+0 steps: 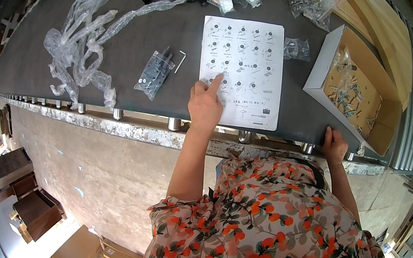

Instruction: The person identifies and sorts various hardware components by referring to a printed parts list and handling items from boxes and plastic bags.

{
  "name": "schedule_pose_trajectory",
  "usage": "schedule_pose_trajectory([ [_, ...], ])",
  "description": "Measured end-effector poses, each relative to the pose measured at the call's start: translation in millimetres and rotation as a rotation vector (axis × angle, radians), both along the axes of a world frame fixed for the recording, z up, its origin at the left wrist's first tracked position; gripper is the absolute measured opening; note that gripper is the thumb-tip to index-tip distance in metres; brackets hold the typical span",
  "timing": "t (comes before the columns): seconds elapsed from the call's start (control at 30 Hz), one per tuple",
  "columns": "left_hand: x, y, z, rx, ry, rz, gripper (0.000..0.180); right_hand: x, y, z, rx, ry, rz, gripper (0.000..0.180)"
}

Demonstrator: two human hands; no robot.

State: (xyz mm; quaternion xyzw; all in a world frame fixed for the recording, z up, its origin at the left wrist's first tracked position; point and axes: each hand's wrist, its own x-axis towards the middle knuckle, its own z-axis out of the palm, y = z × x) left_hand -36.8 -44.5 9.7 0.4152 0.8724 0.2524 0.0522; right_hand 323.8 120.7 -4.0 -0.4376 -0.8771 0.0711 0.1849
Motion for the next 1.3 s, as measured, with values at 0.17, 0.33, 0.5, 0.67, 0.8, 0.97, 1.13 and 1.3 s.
schedule_pose_trajectory([
  [0.17, -0.9, -0.1, -3.2, 0.039, 0.032, 0.003, 0.055, 0.4, 0.0, -0.6, 0.008, 0.006, 0.005, 0.029],
  [0.33, 0.0, 2.3, -1.0, 0.049, -0.009, 0.045, 0.056, 0.4, -0.9, -0.9, -0.002, 0.006, -0.011, 0.029],
  [0.5, -1.4, -0.9, -1.7, 0.024, 0.026, -0.023, 0.051, 1.7, 0.2, -2.2, 0.007, 0.002, -0.002, 0.029],
  [0.67, -0.9, -0.4, 1.7, -0.005, -0.001, -0.015, 0.048, 0.7, -0.1, -1.4, -0.004, 0.006, -0.002, 0.029],
  [0.8, -1.7, -1.1, 0.2, -0.012, -0.006, -0.015, 0.049, 1.9, 0.0, -2.3, -0.01, 0.002, -0.008, 0.029],
  [0.97, -0.1, 0.2, 1.5, 0.003, -0.013, 0.014, 0.051, 2.1, -0.1, -2.3, -0.008, -0.004, -0.007, 0.029],
  [1.13, -0.8, -2.3, 0.2, -0.03, -0.01, -0.029, 0.053, 4.0, 0.9, -3.7, -0.008, -0.005, -0.004, 0.03],
  [1.3, -1.1, -3.1, -4.5, -0.019, 0.017, -0.035, 0.051, 1.9, -0.6, -2.1, -0.032, 0.002, -0.027, 0.03],
])
